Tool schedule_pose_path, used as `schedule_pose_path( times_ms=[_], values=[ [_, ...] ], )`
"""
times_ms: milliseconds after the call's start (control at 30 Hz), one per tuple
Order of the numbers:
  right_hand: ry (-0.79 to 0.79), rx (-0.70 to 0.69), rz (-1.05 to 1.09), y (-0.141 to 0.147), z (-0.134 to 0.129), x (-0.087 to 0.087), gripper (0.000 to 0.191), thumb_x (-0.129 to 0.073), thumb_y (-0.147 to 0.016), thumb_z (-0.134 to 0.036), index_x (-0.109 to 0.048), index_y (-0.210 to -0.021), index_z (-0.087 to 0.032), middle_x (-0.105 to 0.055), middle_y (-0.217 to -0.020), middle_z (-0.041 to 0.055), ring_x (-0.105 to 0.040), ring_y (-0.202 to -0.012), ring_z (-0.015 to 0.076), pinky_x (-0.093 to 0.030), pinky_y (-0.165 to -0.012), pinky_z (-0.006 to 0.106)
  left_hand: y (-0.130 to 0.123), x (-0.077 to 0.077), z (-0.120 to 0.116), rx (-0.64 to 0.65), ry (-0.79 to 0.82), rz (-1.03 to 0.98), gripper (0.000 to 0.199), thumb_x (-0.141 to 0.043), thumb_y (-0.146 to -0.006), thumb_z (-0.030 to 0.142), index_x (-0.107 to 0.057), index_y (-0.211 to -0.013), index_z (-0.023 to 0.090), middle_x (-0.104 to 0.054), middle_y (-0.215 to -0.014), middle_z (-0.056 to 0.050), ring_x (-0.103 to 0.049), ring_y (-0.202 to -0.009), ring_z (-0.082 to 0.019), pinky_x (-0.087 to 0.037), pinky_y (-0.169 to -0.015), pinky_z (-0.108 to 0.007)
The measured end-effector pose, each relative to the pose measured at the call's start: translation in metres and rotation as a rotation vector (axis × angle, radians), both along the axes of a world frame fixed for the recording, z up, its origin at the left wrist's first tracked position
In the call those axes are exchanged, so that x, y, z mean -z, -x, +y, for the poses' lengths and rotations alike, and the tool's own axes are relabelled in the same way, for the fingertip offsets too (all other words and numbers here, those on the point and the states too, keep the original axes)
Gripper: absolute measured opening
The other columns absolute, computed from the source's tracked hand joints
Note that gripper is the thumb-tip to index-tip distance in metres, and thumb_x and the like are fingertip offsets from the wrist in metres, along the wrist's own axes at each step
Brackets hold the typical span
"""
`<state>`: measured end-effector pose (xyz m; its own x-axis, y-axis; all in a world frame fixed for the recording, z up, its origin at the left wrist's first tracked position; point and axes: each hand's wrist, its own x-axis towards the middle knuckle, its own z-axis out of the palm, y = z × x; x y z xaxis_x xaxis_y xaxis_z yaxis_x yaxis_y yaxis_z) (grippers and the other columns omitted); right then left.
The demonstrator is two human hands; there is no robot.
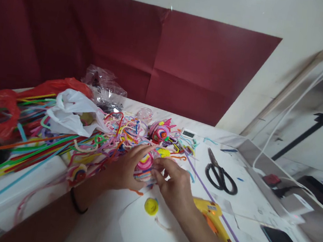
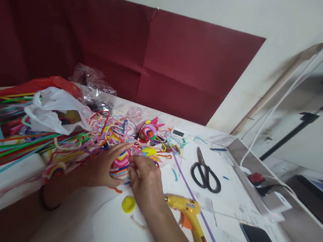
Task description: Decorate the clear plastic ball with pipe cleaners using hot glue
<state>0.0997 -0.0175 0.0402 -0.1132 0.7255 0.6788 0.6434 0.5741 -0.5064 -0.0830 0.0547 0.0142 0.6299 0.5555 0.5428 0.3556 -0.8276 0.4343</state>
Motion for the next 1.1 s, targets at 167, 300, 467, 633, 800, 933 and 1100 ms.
schedule_pose_path(
  times_ms=[167,300,467,633,800,933,1100],
  values=[
    [-0.036,-0.010,-0.034,0.003,-0.002,-0.001,0.018,-0.059,-0.088,-0.011,-0.068,-0.100,-0.020,-0.077,-0.090,0.0073,-0.071,-0.078,0.0205,-0.055,-0.063,0.029,0.000,0.000,0.000,0.007,0.006,0.007,0.102,-0.072,-0.064,0.013,-0.024,-0.153,0.028,-0.039,-0.155,-0.010,-0.039,-0.143,-0.031,-0.036,-0.119,-0.044],
    [-0.022,0.014,-0.043,-0.004,-0.010,-0.005,0.017,-0.058,-0.090,-0.015,-0.068,-0.101,-0.022,-0.077,-0.091,0.0065,-0.072,-0.078,0.0211,-0.057,-0.065,0.030,0.000,-0.001,-0.003,0.004,0.025,0.002,0.099,-0.074,-0.064,0.016,-0.028,-0.151,0.025,-0.040,-0.155,-0.012,-0.039,-0.143,-0.031,-0.036,-0.119,-0.045],
    [0.046,0.060,-0.177,-0.034,-0.023,0.005,0.013,-0.059,-0.090,-0.018,-0.068,-0.096,-0.024,-0.076,-0.082,0.0044,-0.072,-0.068,0.0210,-0.061,-0.063,0.032,-0.001,-0.007,-0.009,0.019,0.007,0.003,0.096,-0.076,-0.065,0.018,-0.032,-0.150,0.023,-0.043,-0.152,-0.013,-0.041,-0.141,-0.031,-0.036,-0.119,-0.043],
    [-0.072,0.131,-0.392,-0.052,-0.022,0.027,0.049,-0.059,-0.089,-0.021,-0.050,-0.137,-0.022,-0.066,-0.125,0.0172,-0.066,-0.112,0.0341,-0.061,-0.086,0.048,-0.002,-0.006,-0.012,0.076,-0.061,0.007,0.100,-0.079,-0.063,0.019,-0.030,-0.150,0.025,-0.043,-0.150,-0.013,-0.040,-0.141,-0.029,-0.033,-0.120,-0.041],
    [-0.090,0.037,-0.459,-0.041,-0.011,0.037,0.091,-0.066,-0.085,-0.023,-0.012,-0.157,-0.025,-0.046,-0.148,0.0205,-0.049,-0.134,0.0380,-0.052,-0.101,0.056,-0.003,-0.003,-0.019,0.095,-0.098,0.046,0.096,-0.076,-0.071,0.021,-0.027,-0.153,0.026,-0.036,-0.154,-0.013,-0.031,-0.147,-0.028,-0.029,-0.123,-0.042],
    [-0.029,-0.029,-0.444,-0.030,-0.005,0.037,0.099,-0.073,-0.081,-0.026,-0.009,-0.157,-0.029,-0.043,-0.150,0.0187,-0.047,-0.137,0.0376,-0.051,-0.104,0.054,-0.001,-0.003,-0.025,0.123,-0.104,0.061,0.095,-0.074,-0.075,0.024,-0.022,-0.155,0.026,-0.028,-0.159,-0.014,-0.028,-0.149,-0.029,-0.032,-0.122,-0.043],
    [-0.005,-0.045,-0.396,-0.022,-0.003,0.037,0.090,-0.069,-0.084,-0.028,-0.015,-0.155,-0.026,-0.039,-0.151,0.0204,-0.044,-0.139,0.0371,-0.049,-0.106,0.054,0.011,-0.018,-0.021,0.139,-0.080,0.023,0.103,-0.069,-0.070,0.016,-0.013,-0.157,0.023,-0.026,-0.163,-0.015,-0.026,-0.150,-0.032,-0.031,-0.122,-0.048]
  ],
)
